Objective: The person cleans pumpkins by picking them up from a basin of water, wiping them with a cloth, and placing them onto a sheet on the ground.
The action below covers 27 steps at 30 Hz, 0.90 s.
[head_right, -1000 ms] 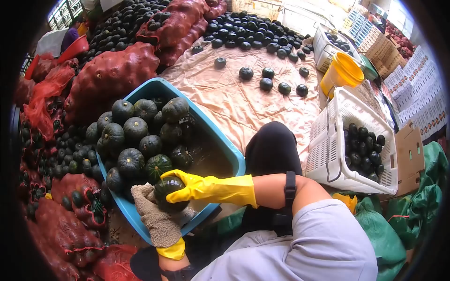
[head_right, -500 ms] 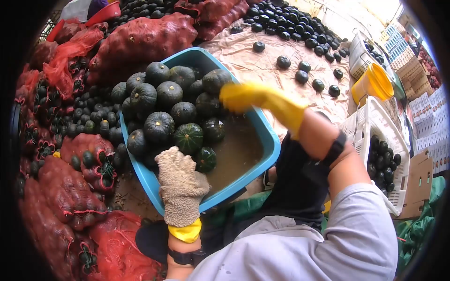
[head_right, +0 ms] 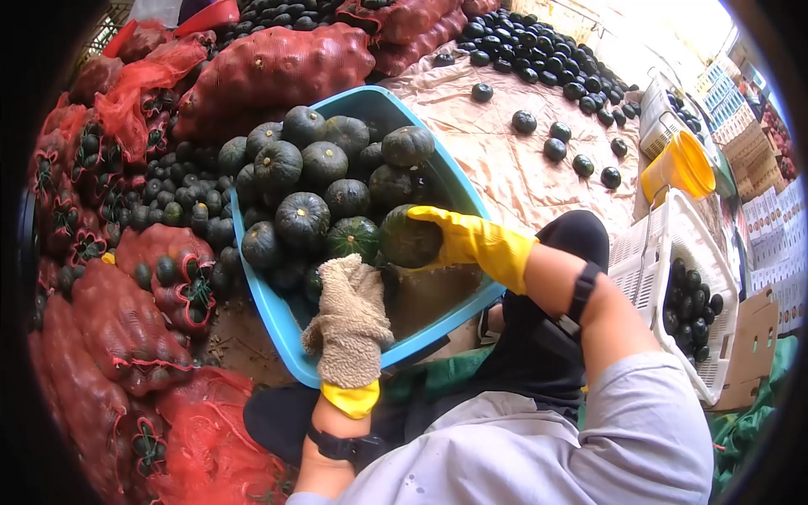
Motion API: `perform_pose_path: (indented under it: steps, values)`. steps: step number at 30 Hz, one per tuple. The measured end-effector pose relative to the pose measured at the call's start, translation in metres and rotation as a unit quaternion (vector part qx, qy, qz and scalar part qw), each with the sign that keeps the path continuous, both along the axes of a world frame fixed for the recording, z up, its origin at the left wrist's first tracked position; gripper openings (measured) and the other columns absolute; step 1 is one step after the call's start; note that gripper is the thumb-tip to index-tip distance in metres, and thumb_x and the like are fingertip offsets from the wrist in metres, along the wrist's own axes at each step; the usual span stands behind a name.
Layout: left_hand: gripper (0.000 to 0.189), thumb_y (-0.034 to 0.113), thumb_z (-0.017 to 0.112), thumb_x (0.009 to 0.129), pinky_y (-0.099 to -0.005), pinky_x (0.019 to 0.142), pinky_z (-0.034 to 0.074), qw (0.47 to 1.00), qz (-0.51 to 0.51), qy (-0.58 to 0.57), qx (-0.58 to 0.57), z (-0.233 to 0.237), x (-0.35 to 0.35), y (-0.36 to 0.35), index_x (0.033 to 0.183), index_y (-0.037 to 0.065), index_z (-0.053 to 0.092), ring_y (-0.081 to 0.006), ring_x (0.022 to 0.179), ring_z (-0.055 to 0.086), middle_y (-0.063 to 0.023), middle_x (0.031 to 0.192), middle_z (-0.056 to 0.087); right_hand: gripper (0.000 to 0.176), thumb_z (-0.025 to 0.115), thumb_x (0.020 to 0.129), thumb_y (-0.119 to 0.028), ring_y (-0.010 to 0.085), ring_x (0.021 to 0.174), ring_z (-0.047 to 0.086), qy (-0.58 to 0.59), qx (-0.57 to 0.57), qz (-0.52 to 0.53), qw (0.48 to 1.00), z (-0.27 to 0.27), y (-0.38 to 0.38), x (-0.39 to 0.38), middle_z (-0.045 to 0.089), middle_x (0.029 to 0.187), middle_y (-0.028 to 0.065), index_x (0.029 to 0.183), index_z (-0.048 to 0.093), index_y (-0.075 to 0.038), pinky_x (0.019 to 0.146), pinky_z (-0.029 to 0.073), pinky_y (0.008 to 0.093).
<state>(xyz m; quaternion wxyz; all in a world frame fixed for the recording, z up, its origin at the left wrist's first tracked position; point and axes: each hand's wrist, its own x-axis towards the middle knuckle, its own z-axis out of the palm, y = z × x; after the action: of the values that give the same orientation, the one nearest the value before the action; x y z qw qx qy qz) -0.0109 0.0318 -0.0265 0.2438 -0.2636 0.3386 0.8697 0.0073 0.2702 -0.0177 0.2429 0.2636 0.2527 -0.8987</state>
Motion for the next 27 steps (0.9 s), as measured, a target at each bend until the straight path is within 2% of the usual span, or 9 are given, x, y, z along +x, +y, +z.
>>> perform_pose_path:
  steps: [5,7,9,11,14,17,18,22,27]
  values:
    - [0.036,0.032,0.057,0.109,-0.0445,0.110,0.049,0.989,-0.054,0.078,0.114,-0.027,-0.004,-0.012,0.133,0.007,0.067,-0.0327,0.129,0.061,-0.0174,0.132,0.067,0.074,0.084,0.095,-0.024,0.0354,0.150,0.049,0.247,0.031,-0.023,0.968,0.028,-0.032,0.038,0.056,0.158,0.0165,0.157,0.047,-0.009,0.127,0.038,0.0504]
    - [0.037,0.029,0.056,0.109,-0.0447,0.111,0.049,0.975,-0.126,0.169,0.067,0.006,0.002,-0.005,0.137,0.006,0.064,-0.0314,0.130,0.062,-0.0154,0.138,0.065,0.078,0.087,0.093,-0.020,0.0309,0.151,0.049,0.491,0.555,0.010,0.671,-0.003,-0.088,0.052,0.050,0.162,0.0207,0.158,0.045,-0.011,0.123,0.039,0.0466]
    - [0.039,0.027,0.056,0.109,-0.0448,0.113,0.049,0.945,-0.199,0.259,0.018,0.042,0.011,0.005,0.140,0.004,0.062,-0.0301,0.131,0.062,-0.0133,0.143,0.064,0.078,0.088,0.092,-0.025,0.0315,0.148,0.051,0.496,0.654,-0.062,0.567,0.009,-0.107,0.044,0.051,0.160,0.0215,0.157,0.048,-0.011,0.123,0.039,0.0455]
    - [0.041,0.026,0.055,0.109,-0.0469,0.112,0.049,0.734,-0.344,0.491,-0.320,0.072,0.019,0.015,0.142,0.004,0.061,-0.0300,0.131,0.062,-0.0128,0.145,0.064,0.073,0.085,0.091,-0.028,0.0437,0.140,0.055,0.356,0.658,-0.107,0.655,0.013,-0.108,0.010,0.057,0.148,0.0257,0.153,0.053,-0.009,0.119,0.044,0.0483]
    - [0.047,0.032,0.056,0.108,-0.0607,0.115,0.043,-0.092,-0.332,0.562,-0.752,0.061,0.036,0.014,0.147,0.006,0.057,-0.0372,0.136,0.057,-0.0165,0.148,0.062,0.074,0.085,0.090,-0.034,0.0438,0.139,0.056,0.245,0.639,-0.123,0.719,0.019,-0.115,0.012,0.056,0.148,0.0264,0.152,0.054,-0.009,0.118,0.045,0.0478]
    - [0.047,0.038,0.056,0.107,-0.0549,0.114,0.045,0.408,-0.305,0.607,-0.610,0.064,0.011,-0.008,0.142,0.006,0.059,-0.0339,0.133,0.059,-0.0151,0.143,0.063,0.079,0.090,0.085,-0.036,0.0453,0.147,0.047,0.451,0.599,-0.049,0.659,0.004,-0.136,0.065,0.051,0.154,0.0249,0.152,0.055,-0.013,0.123,0.039,0.0541]
    - [0.048,0.040,0.056,0.107,-0.0530,0.114,0.046,0.465,-0.287,0.601,-0.583,0.057,0.009,-0.009,0.141,0.007,0.059,-0.0328,0.132,0.059,-0.0146,0.141,0.063,0.081,0.092,0.083,-0.034,0.0457,0.150,0.044,0.471,0.633,-0.017,0.614,0.008,-0.129,0.063,0.051,0.154,0.0236,0.153,0.055,-0.013,0.126,0.035,0.0563]
    - [0.050,0.048,0.056,0.107,-0.0453,0.112,0.048,0.176,-0.291,0.613,-0.713,-0.004,0.019,0.025,0.135,0.008,0.061,-0.0285,0.127,0.061,-0.0127,0.133,0.065,0.071,0.087,0.087,-0.035,0.0450,0.138,0.054,0.261,0.736,-0.146,0.607,-0.020,-0.097,0.007,0.055,0.150,0.0245,0.145,0.058,-0.006,0.118,0.044,0.0496]
    - [0.044,0.044,0.056,0.108,-0.0455,0.107,0.052,0.288,-0.460,0.566,-0.621,0.017,0.010,0.029,0.130,0.009,0.067,-0.0298,0.122,0.066,-0.0133,0.127,0.070,0.076,0.088,0.088,-0.038,0.0410,0.140,0.054,0.288,0.612,0.038,0.735,-0.004,-0.082,0.076,0.057,0.147,0.0245,0.149,0.056,-0.006,0.118,0.045,0.0485]
